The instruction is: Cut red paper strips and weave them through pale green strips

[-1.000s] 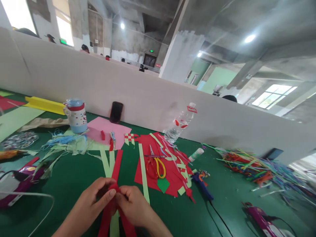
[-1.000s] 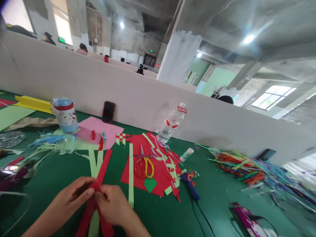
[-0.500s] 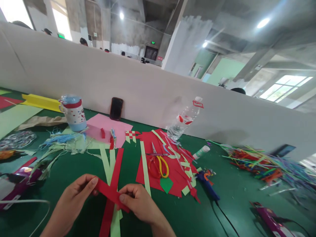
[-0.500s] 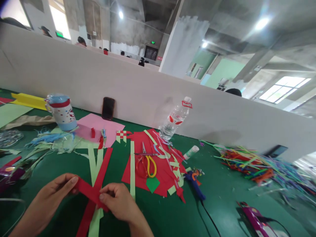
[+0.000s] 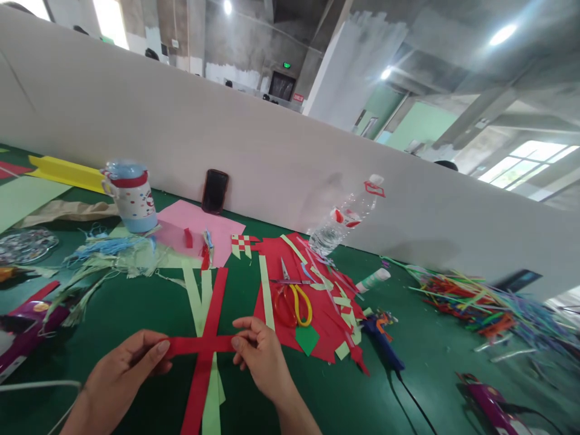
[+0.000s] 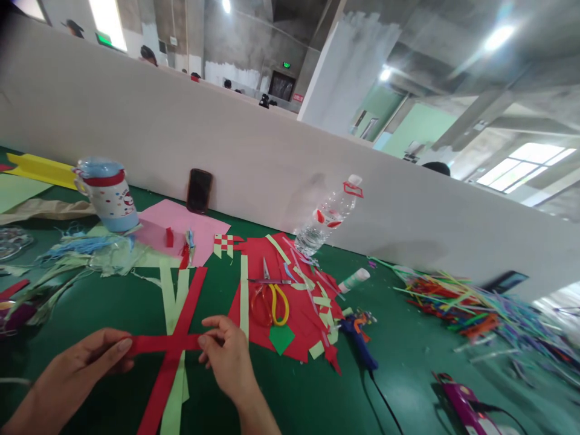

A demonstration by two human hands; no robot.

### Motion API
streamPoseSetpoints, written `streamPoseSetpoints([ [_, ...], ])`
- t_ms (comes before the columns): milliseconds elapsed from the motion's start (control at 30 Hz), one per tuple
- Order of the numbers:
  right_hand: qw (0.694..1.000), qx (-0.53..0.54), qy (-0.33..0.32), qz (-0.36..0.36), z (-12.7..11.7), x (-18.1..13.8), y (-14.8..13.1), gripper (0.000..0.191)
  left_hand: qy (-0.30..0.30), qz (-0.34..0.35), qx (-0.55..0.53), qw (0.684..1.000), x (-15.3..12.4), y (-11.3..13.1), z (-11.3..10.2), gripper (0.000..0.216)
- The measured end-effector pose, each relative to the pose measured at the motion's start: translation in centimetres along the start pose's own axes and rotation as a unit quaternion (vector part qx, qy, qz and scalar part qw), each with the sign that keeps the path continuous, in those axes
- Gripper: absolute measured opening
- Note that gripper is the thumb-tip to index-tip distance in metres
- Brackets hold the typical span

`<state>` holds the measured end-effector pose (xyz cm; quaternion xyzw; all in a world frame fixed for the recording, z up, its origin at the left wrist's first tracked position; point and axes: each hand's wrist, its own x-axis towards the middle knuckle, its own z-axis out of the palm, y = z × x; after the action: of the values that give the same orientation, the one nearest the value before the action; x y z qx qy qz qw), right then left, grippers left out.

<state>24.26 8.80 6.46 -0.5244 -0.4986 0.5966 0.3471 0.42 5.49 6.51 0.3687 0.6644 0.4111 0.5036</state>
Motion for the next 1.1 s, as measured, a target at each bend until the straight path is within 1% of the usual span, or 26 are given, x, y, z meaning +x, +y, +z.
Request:
streamPoseSetpoints([
  [100, 0.999, -0.048, 0.000, -0.020, -0.2, 0.2, 0.3, 0.034, 0.006, 0.000, 0.020, 1.000, -0.2, 0.1, -0.1, 0.068],
  [167, 0.993, -0.100, 0.027, -0.056, -0.6, 0.3, 0.5, 0.032, 0.024, 0.008, 0.033, 0.999, -0.4, -0.1, -0.6, 0.069],
  [233, 0.983, -0.140, 0.067, -0.099, -1.0, 0.4, 0.7, 0.032, 0.035, 0.026, 0.033, 0.998, -0.4, -0.9, -1.5, 0.067],
  [267, 0.977, -0.155, 0.080, -0.121, -1.1, 0.4, 0.7, 0.033, 0.028, 0.036, 0.030, 0.999, -0.3, -1.5, -2.0, 0.064],
  [300, 0.971, -0.170, 0.088, -0.142, -1.1, 0.4, 0.7, 0.032, 0.008, 0.047, 0.027, 0.998, -0.3, -2.2, -2.4, 0.059],
  [333, 0.967, -0.180, 0.089, -0.160, -0.9, 0.4, 0.6, 0.031, -0.025, 0.055, 0.029, 0.998, -0.3, -3.0, -2.9, 0.055],
  [367, 0.961, -0.194, 0.080, -0.179, -0.7, 0.3, 0.5, 0.029, -0.065, 0.058, 0.034, 0.996, -0.3, -3.7, -3.2, 0.052],
  [433, 0.940, -0.253, 0.042, -0.225, 0.1, 0.0, 0.3, 0.028, -0.110, 0.075, 0.053, 0.990, -0.4, -4.8, -3.6, 0.048],
  [500, 0.901, -0.349, -0.009, -0.257, 1.0, -0.3, 0.0, 0.035, -0.119, 0.095, 0.088, 0.984, -0.5, -5.4, -3.8, 0.045],
  [567, 0.859, -0.443, -0.051, -0.251, 1.8, -0.6, -0.2, 0.051, -0.110, 0.113, 0.143, 0.977, -0.5, -5.4, -3.8, 0.042],
  [633, 0.837, -0.497, -0.072, -0.218, 2.3, -0.9, -0.2, 0.070, -0.111, 0.133, 0.208, 0.963, -0.5, -5.0, -3.8, 0.040],
  [667, 0.831, -0.512, -0.077, -0.204, 2.4, -0.9, -0.1, 0.076, -0.108, 0.146, 0.236, 0.955, -0.4, -4.8, -3.8, 0.039],
  [733, 0.823, -0.530, -0.080, -0.187, 2.6, -0.9, 0.1, 0.077, -0.097, 0.169, 0.273, 0.942, -0.3, -4.4, -3.7, 0.037],
  [833, 0.818, -0.539, -0.065, -0.190, 2.8, -0.7, 0.6, 0.066, -0.068, 0.192, 0.284, 0.937, -0.1, -3.9, -3.3, 0.031],
  [967, 0.818, -0.526, -0.023, -0.230, 3.0, -0.4, 1.1, 0.047, -0.041, 0.205, 0.277, 0.938, 0.3, -3.7, -2.8, 0.025],
  [1033, 0.822, -0.508, 0.000, -0.257, 2.8, -0.2, 1.4, 0.039, -0.016, 0.208, 0.269, 0.940, 0.6, -3.6, -2.6, 0.022],
  [1100, 0.833, -0.480, 0.024, -0.275, 2.4, -0.1, 1.5, 0.037, 0.018, 0.208, 0.256, 0.944, 0.6, -3.3, -2.3, 0.029],
])
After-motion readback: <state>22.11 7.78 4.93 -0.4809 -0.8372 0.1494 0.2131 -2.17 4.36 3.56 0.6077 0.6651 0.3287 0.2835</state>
